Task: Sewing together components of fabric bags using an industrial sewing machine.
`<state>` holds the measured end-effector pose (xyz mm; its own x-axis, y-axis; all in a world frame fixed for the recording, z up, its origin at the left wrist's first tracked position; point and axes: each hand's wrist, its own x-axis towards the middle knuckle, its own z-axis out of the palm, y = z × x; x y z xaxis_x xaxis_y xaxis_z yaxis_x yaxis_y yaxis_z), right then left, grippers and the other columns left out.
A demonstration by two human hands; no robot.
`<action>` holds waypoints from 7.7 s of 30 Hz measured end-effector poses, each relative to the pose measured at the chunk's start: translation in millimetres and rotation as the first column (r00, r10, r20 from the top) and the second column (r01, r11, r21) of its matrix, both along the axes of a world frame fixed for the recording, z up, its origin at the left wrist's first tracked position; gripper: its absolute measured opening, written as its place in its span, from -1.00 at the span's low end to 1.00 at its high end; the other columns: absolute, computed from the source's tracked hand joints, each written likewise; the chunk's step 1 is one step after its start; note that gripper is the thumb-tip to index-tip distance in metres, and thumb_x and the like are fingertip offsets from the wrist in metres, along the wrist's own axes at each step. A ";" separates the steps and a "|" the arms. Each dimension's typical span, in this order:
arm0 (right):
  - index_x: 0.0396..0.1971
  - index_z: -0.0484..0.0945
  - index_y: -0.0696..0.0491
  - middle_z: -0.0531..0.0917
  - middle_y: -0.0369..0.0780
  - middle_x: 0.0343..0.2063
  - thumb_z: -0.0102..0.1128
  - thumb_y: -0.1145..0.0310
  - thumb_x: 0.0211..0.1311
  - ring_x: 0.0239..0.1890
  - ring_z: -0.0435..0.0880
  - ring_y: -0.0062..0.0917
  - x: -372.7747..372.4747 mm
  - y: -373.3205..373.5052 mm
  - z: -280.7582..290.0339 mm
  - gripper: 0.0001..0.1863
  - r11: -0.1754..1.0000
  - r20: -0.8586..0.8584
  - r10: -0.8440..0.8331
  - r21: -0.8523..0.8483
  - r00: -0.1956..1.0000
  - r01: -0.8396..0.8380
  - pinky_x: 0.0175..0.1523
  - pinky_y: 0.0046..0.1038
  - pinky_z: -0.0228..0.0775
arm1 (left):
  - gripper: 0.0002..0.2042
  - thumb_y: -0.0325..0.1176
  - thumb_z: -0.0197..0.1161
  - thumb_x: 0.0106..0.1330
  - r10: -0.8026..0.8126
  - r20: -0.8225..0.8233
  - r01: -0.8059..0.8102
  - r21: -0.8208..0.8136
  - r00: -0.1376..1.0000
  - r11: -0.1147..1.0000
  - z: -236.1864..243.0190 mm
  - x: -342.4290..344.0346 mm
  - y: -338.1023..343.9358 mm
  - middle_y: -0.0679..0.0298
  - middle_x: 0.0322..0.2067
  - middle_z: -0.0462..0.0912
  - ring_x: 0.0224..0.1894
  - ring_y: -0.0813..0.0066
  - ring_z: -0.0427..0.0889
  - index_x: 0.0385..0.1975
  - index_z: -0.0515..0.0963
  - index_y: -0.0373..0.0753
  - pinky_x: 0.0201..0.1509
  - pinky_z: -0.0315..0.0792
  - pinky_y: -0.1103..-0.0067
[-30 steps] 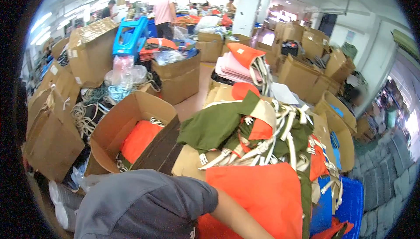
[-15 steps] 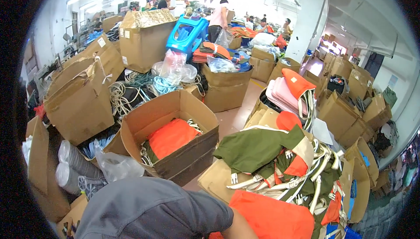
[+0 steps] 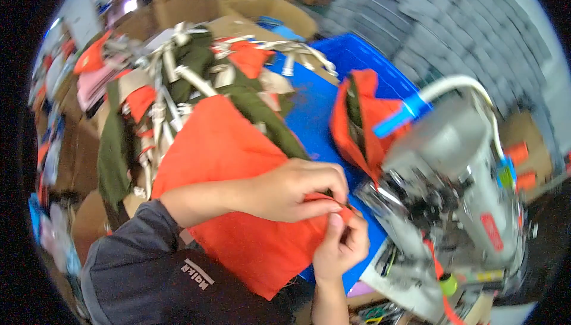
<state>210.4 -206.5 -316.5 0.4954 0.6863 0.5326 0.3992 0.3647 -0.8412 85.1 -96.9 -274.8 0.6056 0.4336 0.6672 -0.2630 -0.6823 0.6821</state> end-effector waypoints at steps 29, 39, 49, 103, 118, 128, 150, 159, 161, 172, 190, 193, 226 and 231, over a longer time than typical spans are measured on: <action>-0.39 0.49 0.17 0.48 -0.24 -0.55 0.27 0.51 0.21 -0.57 0.37 -0.60 -0.9 1.8 8.7 -0.88 0.991 0.131 -0.053 0.129 0.990 0.036 -0.50 -0.61 0.14 | -0.90 -0.52 0.32 0.21 0.029 -0.118 -0.029 0.004 0.993 1.000 18.6 -9.9 -9.6 0.27 -0.46 0.54 -0.53 0.42 0.48 -0.32 0.56 -0.27 -0.49 0.29 0.56; -0.39 0.48 0.17 0.49 -0.25 -0.57 0.29 0.55 0.16 -0.61 0.35 -0.64 4.3 0.9 4.9 -0.88 0.988 0.121 0.048 0.139 0.991 -0.065 -0.53 -0.62 0.14 | -0.96 -0.53 0.26 0.27 -0.074 -0.199 0.034 -0.201 0.977 0.979 19.1 -11.4 -8.1 0.29 -0.44 0.57 -0.49 0.56 0.48 -0.34 0.55 -0.30 -0.46 0.28 0.59; -0.36 0.50 0.19 0.50 -0.35 -0.56 0.18 0.53 0.30 -0.59 0.28 -0.79 26.4 -12.4 -10.4 -0.94 0.972 -0.053 -0.231 0.034 0.971 0.233 -0.52 -0.70 0.08 | -0.93 -0.53 0.29 0.21 -0.113 -0.023 0.112 -0.056 0.993 0.992 -13.6 61.5 2.9 0.21 -0.46 0.56 -0.43 0.32 0.59 -0.41 0.52 -0.33 -0.36 0.41 0.54; -0.36 0.62 0.16 0.66 -0.27 -0.51 0.27 0.36 0.25 -0.52 0.55 -0.64 67.7 -6.0 16.2 -0.84 0.857 0.154 -0.312 -0.380 0.938 0.348 -0.33 -0.57 0.44 | -0.82 -0.41 0.26 0.20 -0.252 -0.367 0.010 -0.550 0.895 0.835 -48.9 106.3 74.9 0.28 -0.55 0.59 -0.48 0.64 0.48 -0.39 0.63 -0.44 -0.40 0.33 0.60; -0.23 0.64 0.21 0.65 -0.08 -0.17 0.23 0.54 0.26 -0.12 0.64 -0.37 200.6 -105.8 63.8 -0.88 0.411 0.706 -0.695 0.550 -0.141 0.727 0.02 -0.39 0.49 | -0.79 -0.42 0.25 0.20 -0.282 -0.437 -0.026 -0.578 0.854 0.816 -36.2 109.5 71.6 0.27 -0.44 0.65 -0.37 0.60 0.54 -0.28 0.63 -0.47 -0.24 0.38 0.62; -0.07 0.55 0.16 0.68 -0.12 -0.20 0.18 0.45 0.28 -0.18 0.67 -0.48 87.8 -37.1 14.9 -0.76 0.843 0.489 -0.197 -0.358 0.850 0.402 -0.14 -0.50 0.51 | -0.81 -0.41 0.26 0.21 -0.190 -0.379 -0.056 -0.552 0.906 0.832 -40.5 101.3 67.0 0.13 -0.47 0.66 -0.35 0.42 0.60 -0.35 0.66 -0.45 -0.21 0.43 0.50; -0.24 0.62 0.21 0.57 -0.42 -0.61 0.17 0.49 0.34 -0.55 0.36 -0.88 44.2 -5.1 -39.7 -0.88 0.989 -0.249 -0.066 -0.144 0.966 0.030 -0.51 -0.71 0.19 | -0.82 -0.56 0.30 0.15 0.198 -0.506 -0.297 -0.123 0.840 0.947 -20.6 60.7 -30.0 0.24 -0.48 0.61 -0.50 0.70 0.55 -0.24 0.54 -0.40 -0.44 0.43 0.70; -0.18 0.61 0.20 0.63 -0.29 -0.61 0.16 0.53 0.31 -0.56 0.49 -0.83 41.7 -10.4 -33.1 -0.86 0.974 -0.083 -0.081 -0.219 0.993 0.062 -0.48 -0.69 0.27 | -0.79 -0.55 0.19 0.34 -0.008 -0.345 -0.186 -0.524 0.938 0.831 -39.4 53.5 -27.3 0.35 -0.37 0.65 -0.41 0.78 0.55 -0.07 0.56 -0.45 -0.38 0.44 0.77; -0.17 0.61 0.20 0.63 -0.27 -0.61 0.16 0.53 0.30 -0.56 0.50 -0.81 41.9 -9.5 -32.9 -0.85 0.977 -0.041 -0.089 -0.199 0.995 0.079 -0.47 -0.68 0.29 | -0.79 -0.55 0.19 0.34 -0.023 -0.358 -0.191 -0.552 0.934 0.811 -35.7 53.4 -28.1 0.33 -0.36 0.65 -0.41 0.78 0.55 -0.06 0.56 -0.45 -0.38 0.43 0.77; -0.16 0.60 0.22 0.65 -0.28 -0.57 0.15 0.55 0.31 -0.49 0.45 -0.85 43.6 -5.9 -38.3 -0.84 0.975 -0.061 -0.089 -0.209 0.994 0.074 -0.43 -0.69 0.29 | -0.85 -0.57 0.23 0.27 0.195 -0.280 -0.256 -0.203 0.940 0.945 -34.2 65.3 -38.5 0.28 -0.51 0.58 -0.54 0.74 0.48 -0.18 0.60 -0.41 -0.48 0.38 0.70; -0.17 0.52 0.18 0.41 -0.43 -0.62 0.14 0.54 0.32 -0.53 0.25 -0.83 47.6 4.3 -32.8 -0.88 0.978 -0.282 -0.095 -0.205 0.955 0.036 -0.50 -0.69 0.08 | -0.81 -0.58 0.19 0.30 0.067 -0.334 -0.220 -0.447 0.940 0.867 -29.6 84.1 -16.6 0.36 -0.49 0.58 -0.50 0.76 0.51 -0.13 0.57 -0.49 -0.46 0.37 0.74; -0.22 0.51 0.18 0.43 -0.42 -0.59 0.12 0.56 0.32 -0.51 0.26 -0.81 54.0 -1.2 -50.9 -0.92 0.979 -0.001 -0.129 -0.157 0.992 0.127 -0.49 -0.68 0.09 | -0.79 -0.60 0.23 0.22 0.226 -0.355 -0.259 -0.048 0.907 0.965 -24.1 85.0 -21.0 0.22 -0.56 0.54 -0.57 0.61 0.53 -0.14 0.57 -0.47 -0.49 0.37 0.68; -0.09 0.51 0.22 0.67 -0.31 -0.34 0.08 0.45 0.40 -0.34 0.57 -0.80 38.4 9.1 -30.4 -0.81 0.989 -0.467 -0.034 -0.146 0.883 -0.039 -0.23 -0.73 0.37 | -0.30 0.10 0.21 0.25 0.485 -0.746 -0.347 0.353 0.456 0.869 -104.1 -53.3 89.7 -0.12 0.27 0.27 0.37 -0.04 0.19 0.28 0.31 -0.23 0.41 0.09 0.17; -0.02 0.46 0.23 0.63 -0.29 -0.23 0.05 0.48 0.41 -0.24 0.54 -0.76 29.3 -1.0 -38.9 -0.77 0.993 -0.394 -0.008 -0.112 0.919 -0.039 -0.13 -0.70 0.35 | -0.43 -0.12 0.38 0.11 0.397 -0.415 -0.335 0.217 0.819 0.917 -23.5 32.4 -27.1 -0.08 -0.17 0.51 -0.15 -0.06 0.59 -0.02 0.39 -0.40 -0.20 0.51 0.22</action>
<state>239.7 -207.4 -355.4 0.6372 0.7405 0.2138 0.0228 0.2592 -0.9656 117.6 -124.1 -298.3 0.6621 0.6121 0.4325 0.3315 -0.7567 0.5635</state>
